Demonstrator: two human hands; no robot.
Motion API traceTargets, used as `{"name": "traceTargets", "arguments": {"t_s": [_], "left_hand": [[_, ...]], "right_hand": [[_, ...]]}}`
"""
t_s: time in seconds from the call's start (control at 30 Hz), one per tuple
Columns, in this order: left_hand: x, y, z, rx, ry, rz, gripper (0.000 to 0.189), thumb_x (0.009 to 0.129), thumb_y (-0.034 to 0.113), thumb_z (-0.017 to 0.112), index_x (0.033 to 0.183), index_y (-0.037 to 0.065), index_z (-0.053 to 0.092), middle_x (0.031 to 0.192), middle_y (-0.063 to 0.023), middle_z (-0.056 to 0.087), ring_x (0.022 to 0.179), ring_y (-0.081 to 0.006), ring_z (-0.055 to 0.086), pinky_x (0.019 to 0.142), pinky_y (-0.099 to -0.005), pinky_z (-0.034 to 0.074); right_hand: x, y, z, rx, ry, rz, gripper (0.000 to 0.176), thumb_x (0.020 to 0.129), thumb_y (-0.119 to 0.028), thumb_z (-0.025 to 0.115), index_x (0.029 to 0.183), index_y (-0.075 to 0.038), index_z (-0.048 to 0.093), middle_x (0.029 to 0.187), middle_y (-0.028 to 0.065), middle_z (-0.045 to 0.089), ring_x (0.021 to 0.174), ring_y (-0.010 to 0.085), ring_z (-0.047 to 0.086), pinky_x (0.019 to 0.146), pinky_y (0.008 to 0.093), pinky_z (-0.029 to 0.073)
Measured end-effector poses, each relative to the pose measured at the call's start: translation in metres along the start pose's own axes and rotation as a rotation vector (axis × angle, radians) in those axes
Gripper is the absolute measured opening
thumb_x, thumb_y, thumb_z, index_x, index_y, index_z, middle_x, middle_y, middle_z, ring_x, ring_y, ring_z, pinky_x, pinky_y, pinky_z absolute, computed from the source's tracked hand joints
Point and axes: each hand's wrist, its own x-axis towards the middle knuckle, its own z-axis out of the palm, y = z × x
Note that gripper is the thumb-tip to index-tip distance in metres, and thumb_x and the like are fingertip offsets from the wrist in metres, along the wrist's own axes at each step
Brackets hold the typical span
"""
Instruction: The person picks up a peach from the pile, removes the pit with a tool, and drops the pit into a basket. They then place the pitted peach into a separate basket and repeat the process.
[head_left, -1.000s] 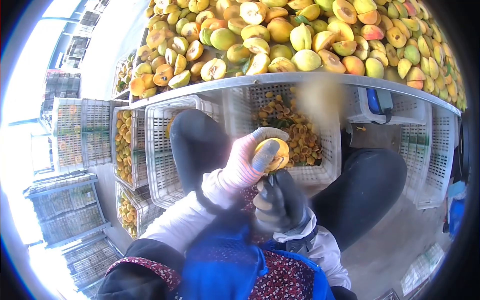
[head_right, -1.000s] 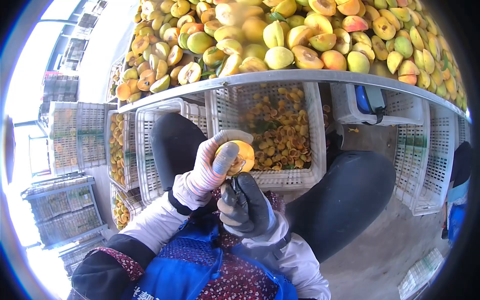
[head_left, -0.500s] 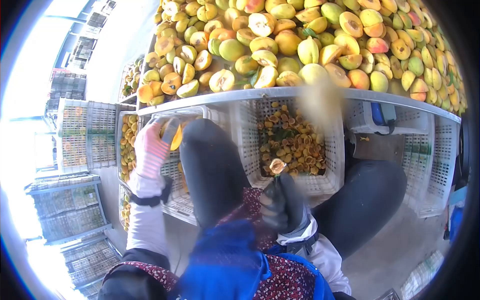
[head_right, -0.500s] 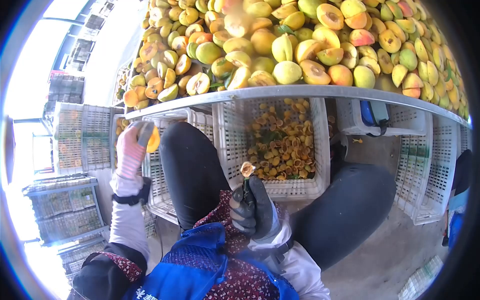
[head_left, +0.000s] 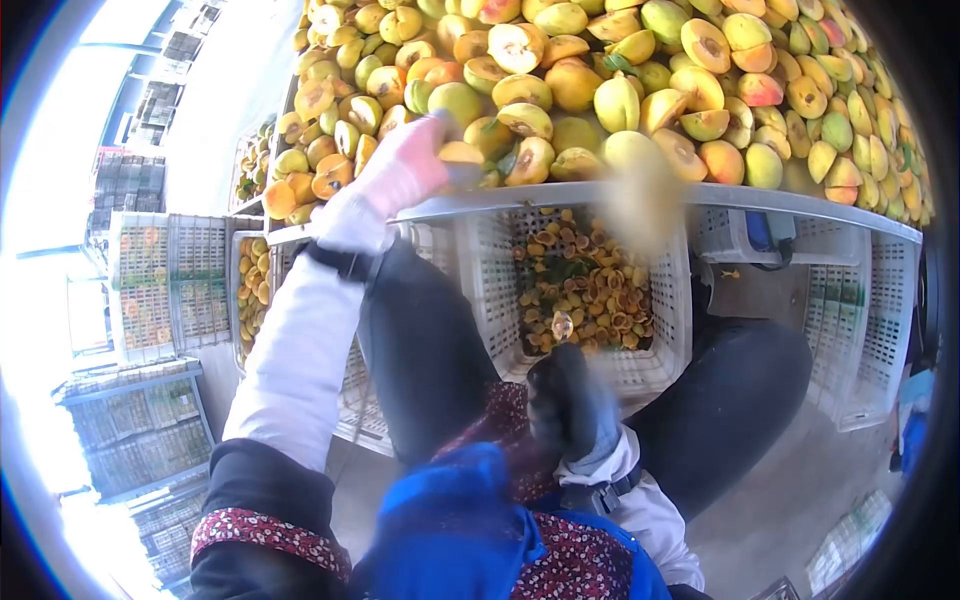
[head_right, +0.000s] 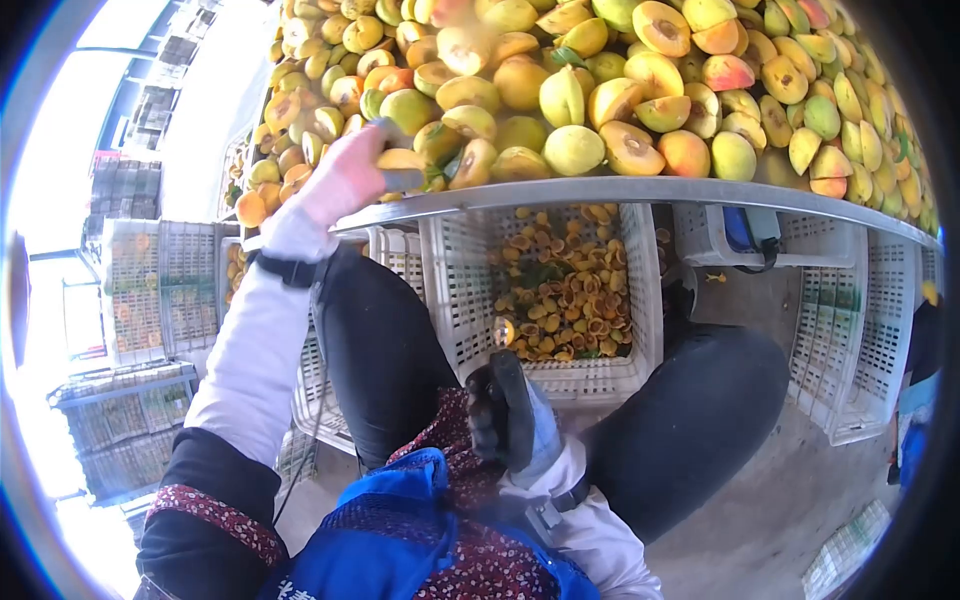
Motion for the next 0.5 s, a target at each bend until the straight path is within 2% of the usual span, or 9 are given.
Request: {"name": "traceTargets", "arguments": {"t_s": [0.07,0.1,0.2,0.23,0.27,0.33,0.4,0.43,0.5], "left_hand": [[-0.029,0.034,-0.005,-0.592,0.078,-0.182,0.043,0.074,0.022,0.077,0.102,0.001,0.052,0.089,-0.0131,0.065,0.085,-0.0170,0.063,0.076,-0.0295,0.050],[-0.048,0.054,-0.002,-0.745,0.048,-0.230,0.039,0.076,0.019,0.076,0.100,0.001,0.051,0.087,-0.0107,0.063,0.084,-0.0142,0.061,0.074,-0.0280,0.050],[-0.094,0.098,0.034,-1.266,0.038,-0.291,0.033,0.080,0.014,0.073,0.100,0.001,0.050,0.088,-0.0063,0.060,0.083,-0.0111,0.057,0.074,-0.0272,0.050],[-0.102,0.098,0.053,-1.184,0.070,-0.270,0.033,0.081,0.013,0.072,0.102,0.002,0.050,0.095,-0.0066,0.060,0.086,-0.0105,0.057,0.076,-0.0267,0.050],[-0.108,0.098,0.062,-1.181,0.099,-0.324,0.036,0.083,0.016,0.071,0.110,0.002,0.051,0.098,-0.0074,0.060,0.085,-0.0107,0.057,0.076,-0.0255,0.050],[-0.114,0.109,0.066,-1.449,0.204,-0.466,0.039,0.085,0.020,0.070,0.116,0.002,0.053,0.095,-0.0062,0.061,0.083,-0.0104,0.057,0.073,-0.0250,0.049],[-0.125,0.113,0.070,-1.499,0.172,-0.471,0.039,0.086,0.022,0.068,0.117,0.002,0.054,0.096,-0.0061,0.062,0.083,-0.0104,0.057,0.075,-0.0250,0.049],[-0.129,0.116,0.071,-1.522,0.155,-0.471,0.040,0.087,0.024,0.067,0.118,0.002,0.055,0.096,-0.0060,0.062,0.084,-0.0105,0.058,0.075,-0.0250,0.049],[-0.135,0.121,0.081,-1.496,0.128,-0.440,0.035,0.090,0.025,0.063,0.115,0.001,0.056,0.098,-0.0065,0.063,0.086,-0.0101,0.058,0.078,-0.0242,0.049]], "right_hand": [[-0.011,-0.011,0.007,0.078,-0.240,-0.032,0.044,0.094,-0.052,0.044,0.089,-0.009,0.053,0.055,-0.0011,0.045,0.038,0.0084,0.037,0.035,0.0213,0.029],[-0.009,-0.006,0.004,0.205,-0.436,-0.007,0.044,0.095,-0.050,0.043,0.091,-0.008,0.054,0.055,-0.0012,0.046,0.037,0.0079,0.037,0.035,0.0212,0.030],[-0.006,-0.017,0.022,-0.057,-0.233,-0.092,0.046,0.096,-0.051,0.041,0.092,-0.007,0.054,0.054,-0.0015,0.046,0.035,0.0084,0.037,0.034,0.0217,0.028],[0.006,-0.016,-0.001,0.051,-0.270,0.078,0.044,0.097,-0.045,0.045,0.101,-0.002,0.054,0.068,0.0048,0.057,0.050,0.0114,0.053,0.044,0.0218,0.042],[0.015,-0.001,-0.018,-0.086,-0.137,-0.077,0.042,0.096,-0.041,0.047,0.105,-0.001,0.053,0.075,0.0075,0.059,0.059,0.0128,0.056,0.052,0.0227,0.045],[0.018,0.013,-0.022,-0.323,0.102,-0.334,0.038,0.095,-0.032,0.052,0.112,0.002,0.051,0.091,0.0127,0.061,0.078,0.0163,0.060,0.067,0.0261,0.048],[0.013,0.020,-0.019,-0.537,0.367,-0.503,0.039,0.093,-0.022,0.058,0.120,0.004,0.048,0.105,0.0176,0.062,0.096,0.0205,0.060,0.082,0.0313,0.049],[0.010,0.019,-0.018,-1.014,0.404,-0.698,0.040,0.092,-0.021,0.059,0.119,0.005,0.048,0.103,0.0177,0.062,0.094,0.0213,0.061,0.080,0.0322,0.049],[0.001,0.014,0.000,-1.173,0.497,-0.645,0.040,0.087,-0.020,0.065,0.116,0.003,0.049,0.093,0.0162,0.063,0.081,0.0215,0.062,0.071,0.0351,0.048]]}}
